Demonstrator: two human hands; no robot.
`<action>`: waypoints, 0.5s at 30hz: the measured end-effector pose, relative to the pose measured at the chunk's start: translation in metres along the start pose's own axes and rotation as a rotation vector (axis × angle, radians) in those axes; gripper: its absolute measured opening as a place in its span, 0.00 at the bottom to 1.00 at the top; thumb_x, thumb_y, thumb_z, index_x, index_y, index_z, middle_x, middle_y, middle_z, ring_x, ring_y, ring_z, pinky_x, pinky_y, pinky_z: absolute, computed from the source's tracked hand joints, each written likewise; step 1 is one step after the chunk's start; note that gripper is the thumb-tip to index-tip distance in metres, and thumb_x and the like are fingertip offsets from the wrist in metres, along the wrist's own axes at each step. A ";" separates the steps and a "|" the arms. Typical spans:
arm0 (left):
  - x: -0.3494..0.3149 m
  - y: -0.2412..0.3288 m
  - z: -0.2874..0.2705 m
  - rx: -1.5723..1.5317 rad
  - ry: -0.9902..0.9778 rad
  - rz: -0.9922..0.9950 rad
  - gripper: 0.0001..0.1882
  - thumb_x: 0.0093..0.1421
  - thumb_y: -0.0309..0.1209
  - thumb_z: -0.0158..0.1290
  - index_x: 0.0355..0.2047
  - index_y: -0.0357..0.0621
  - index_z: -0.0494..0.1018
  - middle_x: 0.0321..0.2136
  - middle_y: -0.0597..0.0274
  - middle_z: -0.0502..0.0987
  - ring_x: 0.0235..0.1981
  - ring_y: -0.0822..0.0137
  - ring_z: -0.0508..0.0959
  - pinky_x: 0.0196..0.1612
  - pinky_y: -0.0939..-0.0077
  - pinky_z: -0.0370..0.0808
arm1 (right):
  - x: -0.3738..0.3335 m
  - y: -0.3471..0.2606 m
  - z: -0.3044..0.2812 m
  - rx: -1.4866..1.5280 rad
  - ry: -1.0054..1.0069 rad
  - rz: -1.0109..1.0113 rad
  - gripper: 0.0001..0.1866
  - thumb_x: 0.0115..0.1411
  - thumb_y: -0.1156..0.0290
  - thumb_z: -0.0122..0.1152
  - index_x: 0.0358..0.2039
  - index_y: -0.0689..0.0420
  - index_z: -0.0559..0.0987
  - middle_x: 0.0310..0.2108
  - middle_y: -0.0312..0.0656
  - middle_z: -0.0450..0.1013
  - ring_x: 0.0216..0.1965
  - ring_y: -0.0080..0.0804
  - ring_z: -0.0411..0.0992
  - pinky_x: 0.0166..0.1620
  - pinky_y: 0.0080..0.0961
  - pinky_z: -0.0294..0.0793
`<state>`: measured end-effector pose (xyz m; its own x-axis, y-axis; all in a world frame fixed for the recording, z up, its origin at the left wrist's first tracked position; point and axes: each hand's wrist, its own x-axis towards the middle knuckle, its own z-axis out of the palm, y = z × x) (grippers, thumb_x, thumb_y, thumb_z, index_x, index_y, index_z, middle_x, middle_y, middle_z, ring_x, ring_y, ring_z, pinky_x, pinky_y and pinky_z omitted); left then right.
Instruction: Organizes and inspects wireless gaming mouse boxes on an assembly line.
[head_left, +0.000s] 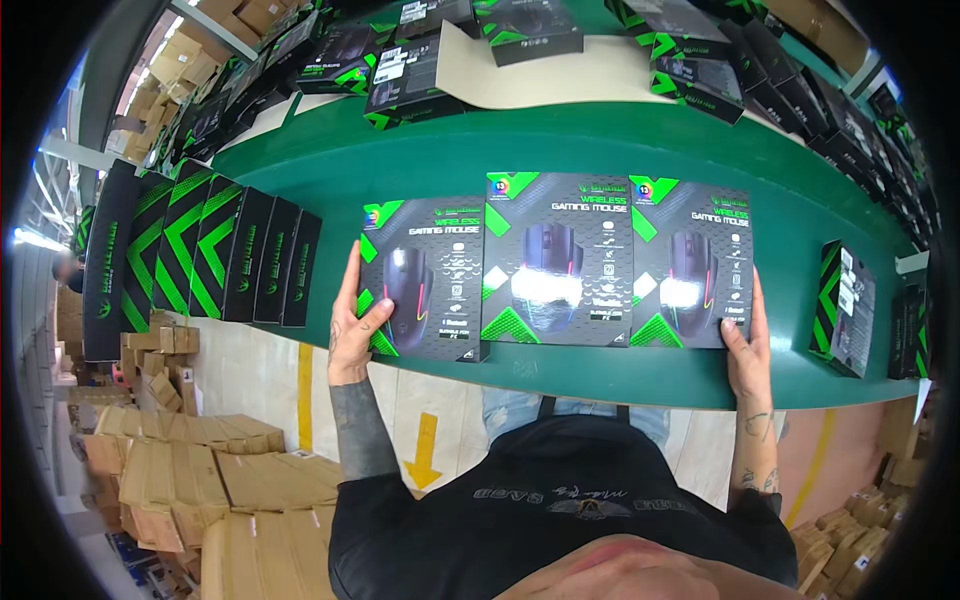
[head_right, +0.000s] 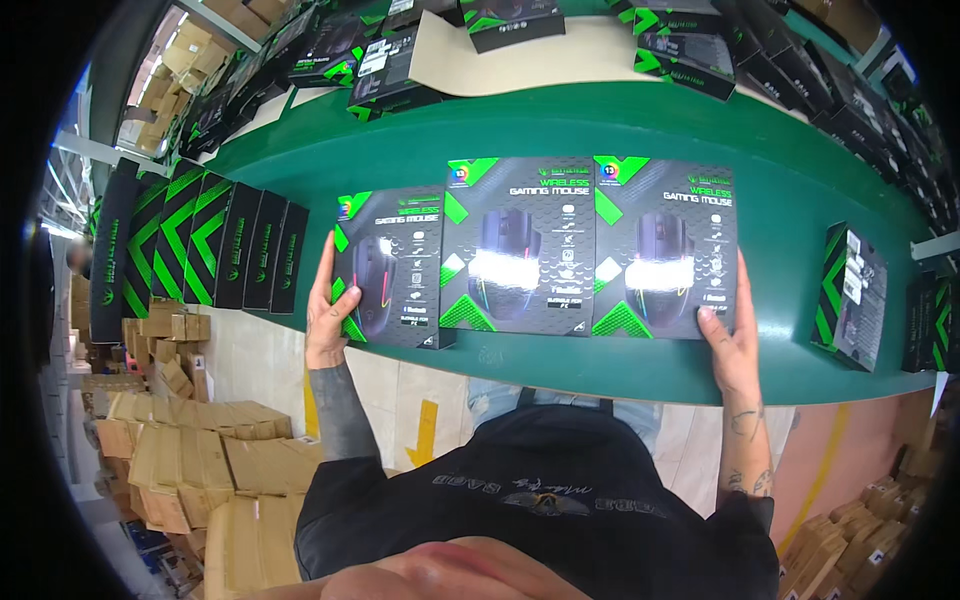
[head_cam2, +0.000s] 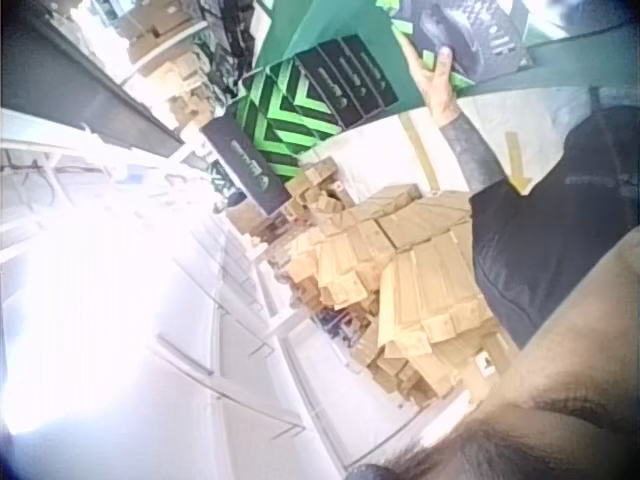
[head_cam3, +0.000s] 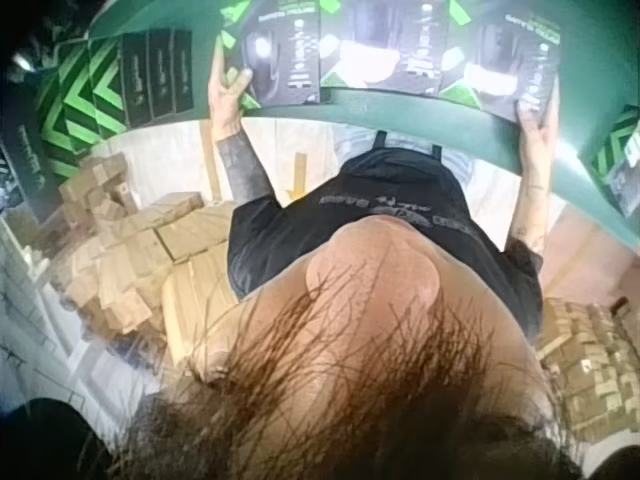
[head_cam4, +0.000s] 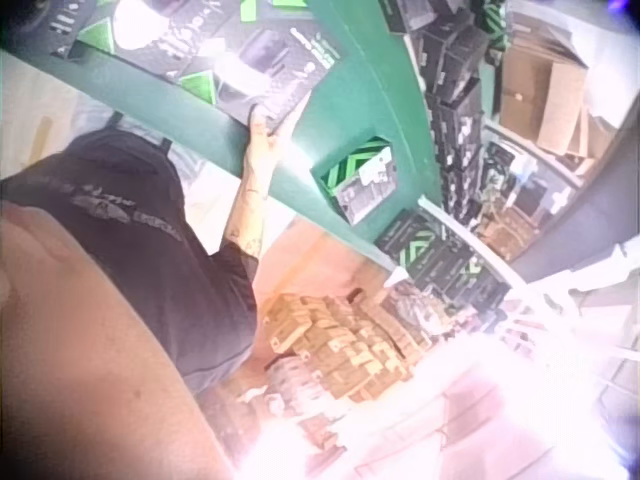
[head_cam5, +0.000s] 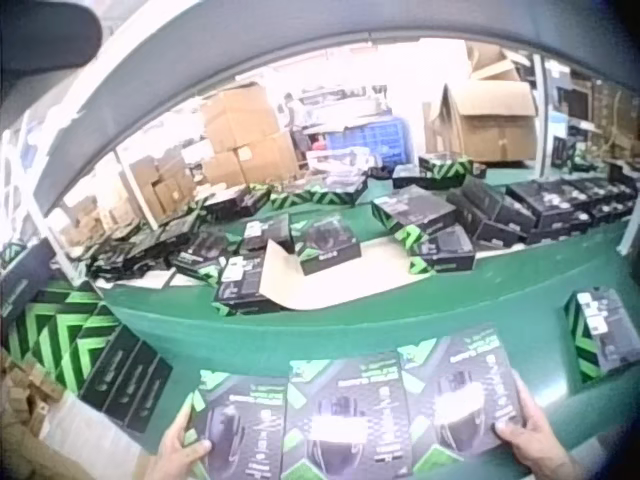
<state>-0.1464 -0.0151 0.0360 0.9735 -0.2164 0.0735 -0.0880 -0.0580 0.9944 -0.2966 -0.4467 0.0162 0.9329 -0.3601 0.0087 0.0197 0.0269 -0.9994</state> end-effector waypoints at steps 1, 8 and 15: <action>0.003 0.000 -0.001 -0.031 0.003 0.050 0.46 0.47 0.29 0.60 0.63 0.37 0.47 0.61 0.51 0.55 0.62 0.61 0.54 0.63 0.70 0.49 | 0.001 0.003 0.003 0.027 0.023 -0.041 0.40 0.55 0.71 0.56 0.64 0.62 0.47 0.63 0.47 0.50 0.62 0.33 0.51 0.62 0.28 0.49; 0.091 0.057 -0.042 -0.014 0.205 0.634 0.43 0.50 0.31 0.58 0.62 0.36 0.48 0.62 0.54 0.52 0.62 0.62 0.54 0.63 0.70 0.47 | 0.096 -0.073 0.045 -0.154 0.112 -0.747 0.37 0.55 0.71 0.52 0.62 0.65 0.50 0.61 0.50 0.53 0.61 0.38 0.54 0.62 0.30 0.49; 0.179 0.161 0.013 0.933 0.685 1.094 0.22 0.53 0.33 0.56 0.49 0.39 0.69 0.54 0.45 0.64 0.55 0.50 0.65 0.55 0.63 0.62 | 0.285 -0.109 0.149 -0.074 0.253 -0.754 0.31 0.51 0.55 0.61 0.53 0.58 0.69 0.48 0.50 0.70 0.51 0.40 0.68 0.53 0.31 0.65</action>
<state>0.0115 -0.0756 0.2083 0.2406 -0.1072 0.9647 -0.6199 -0.7817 0.0678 0.0204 -0.4129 0.1325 0.5680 -0.4576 0.6841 0.5804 -0.3666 -0.7271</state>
